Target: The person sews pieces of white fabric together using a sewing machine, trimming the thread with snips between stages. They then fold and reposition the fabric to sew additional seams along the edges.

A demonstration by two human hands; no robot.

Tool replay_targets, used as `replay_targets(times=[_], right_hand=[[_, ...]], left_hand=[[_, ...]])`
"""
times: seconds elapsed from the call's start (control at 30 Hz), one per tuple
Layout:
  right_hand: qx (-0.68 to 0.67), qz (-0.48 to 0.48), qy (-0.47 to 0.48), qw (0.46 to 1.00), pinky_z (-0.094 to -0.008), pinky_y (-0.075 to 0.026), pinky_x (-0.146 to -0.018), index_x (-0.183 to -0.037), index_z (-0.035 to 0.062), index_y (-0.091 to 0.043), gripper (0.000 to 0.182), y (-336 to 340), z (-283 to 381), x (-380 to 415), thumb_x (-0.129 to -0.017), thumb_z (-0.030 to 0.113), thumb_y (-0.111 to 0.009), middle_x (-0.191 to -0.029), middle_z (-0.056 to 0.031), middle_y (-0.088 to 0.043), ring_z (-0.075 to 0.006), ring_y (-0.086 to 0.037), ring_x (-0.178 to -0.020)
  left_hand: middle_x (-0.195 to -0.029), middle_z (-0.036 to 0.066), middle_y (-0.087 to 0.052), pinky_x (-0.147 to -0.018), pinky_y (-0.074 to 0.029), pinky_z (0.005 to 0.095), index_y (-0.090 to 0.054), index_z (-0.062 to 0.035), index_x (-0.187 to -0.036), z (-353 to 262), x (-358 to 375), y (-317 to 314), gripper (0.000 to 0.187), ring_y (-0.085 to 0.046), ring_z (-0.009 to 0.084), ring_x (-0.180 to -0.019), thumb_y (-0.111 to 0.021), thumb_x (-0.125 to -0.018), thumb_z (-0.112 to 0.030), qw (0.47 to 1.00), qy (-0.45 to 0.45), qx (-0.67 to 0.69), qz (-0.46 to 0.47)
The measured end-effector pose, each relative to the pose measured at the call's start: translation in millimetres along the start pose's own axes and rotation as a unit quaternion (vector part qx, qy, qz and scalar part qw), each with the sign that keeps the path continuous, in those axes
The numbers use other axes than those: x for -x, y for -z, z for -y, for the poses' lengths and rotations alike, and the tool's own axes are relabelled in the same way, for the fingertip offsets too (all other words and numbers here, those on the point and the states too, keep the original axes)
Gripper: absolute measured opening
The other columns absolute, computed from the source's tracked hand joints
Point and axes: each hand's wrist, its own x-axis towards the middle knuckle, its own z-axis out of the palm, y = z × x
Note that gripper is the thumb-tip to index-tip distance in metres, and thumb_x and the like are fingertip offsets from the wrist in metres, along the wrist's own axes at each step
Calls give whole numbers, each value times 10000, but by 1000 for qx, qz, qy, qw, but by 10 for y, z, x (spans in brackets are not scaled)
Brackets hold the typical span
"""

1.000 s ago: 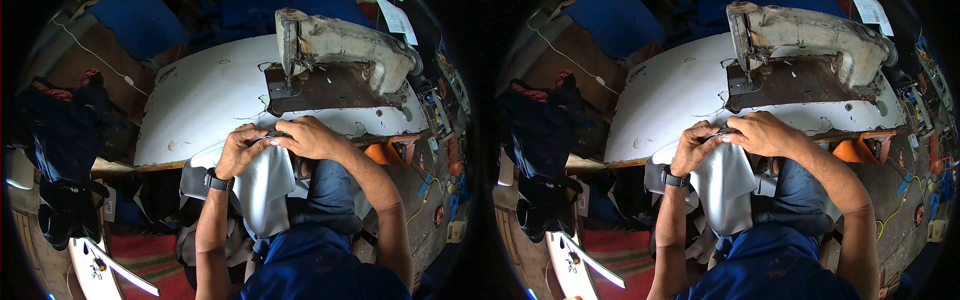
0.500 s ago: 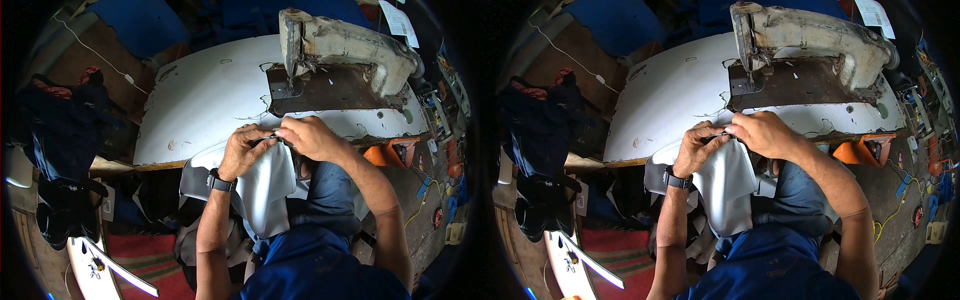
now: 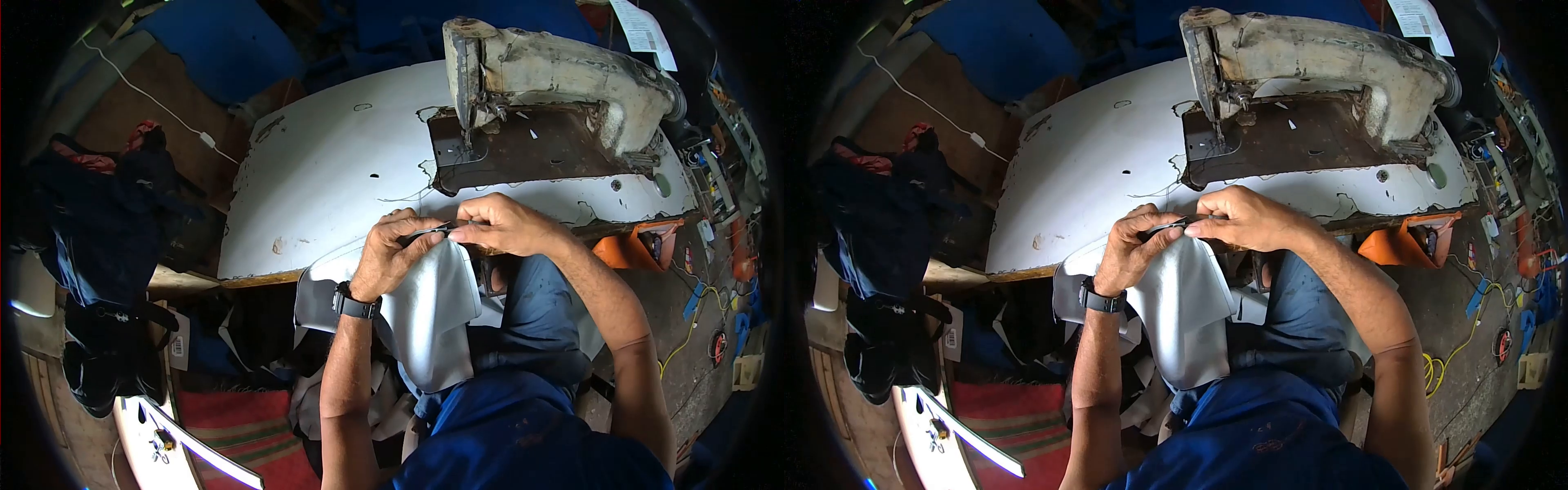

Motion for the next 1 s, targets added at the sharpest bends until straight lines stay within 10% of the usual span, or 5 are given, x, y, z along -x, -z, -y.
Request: replay_targets(times=[0.77, 0.83, 0.9, 1.0], right_hand=[[74, -118, 51, 989, -392, -462, -631, -959, 1, -653, 400, 164, 23, 108, -1114, 369, -636, -753, -45, -597, -135, -539, -699], [189, -202, -12, 961, -367, -460, -620, -984, -7, -631, 309, 413, -107, 287, -1073, 282, -696, -764, -61, -597, -135, -522, -698], [353, -283, -44, 891, -476, -477, -598, -1061, 4, -649, 306, 669, -353, 474, -1050, 303, -716, -731, -189, -601, -345, -613, -622], [545, -348, 44, 761, -484, -494, -899, -1098, 60, -705, 250, 856, -557, 716, -1015, 290, -760, -1092, -181, -739, -323, -685, -1097]], left_hand=[[-827, 42, -654, -771, -484, 362, -823, -84, -1212, -12, 11, 35, 316, -542, 187, -814, -838, -962, -276, 999, 19, -5, 27], [-918, 33, -664, -826, -476, 328, -798, -78, -1274, -52, 14, 55, 325, -564, 158, -881, -786, -1006, -261, 1000, 17, 9, 20], [-1032, 39, -676, -909, -474, 305, -741, -68, -1375, 61, 47, 85, 353, -578, 152, -961, -696, -1066, -231, 999, 35, 32, 24], [-1045, 35, -681, -920, -483, 322, -733, -87, -1396, 94, 55, 92, 353, -577, 158, -964, -686, -1077, -228, 993, 80, 83, 9]])
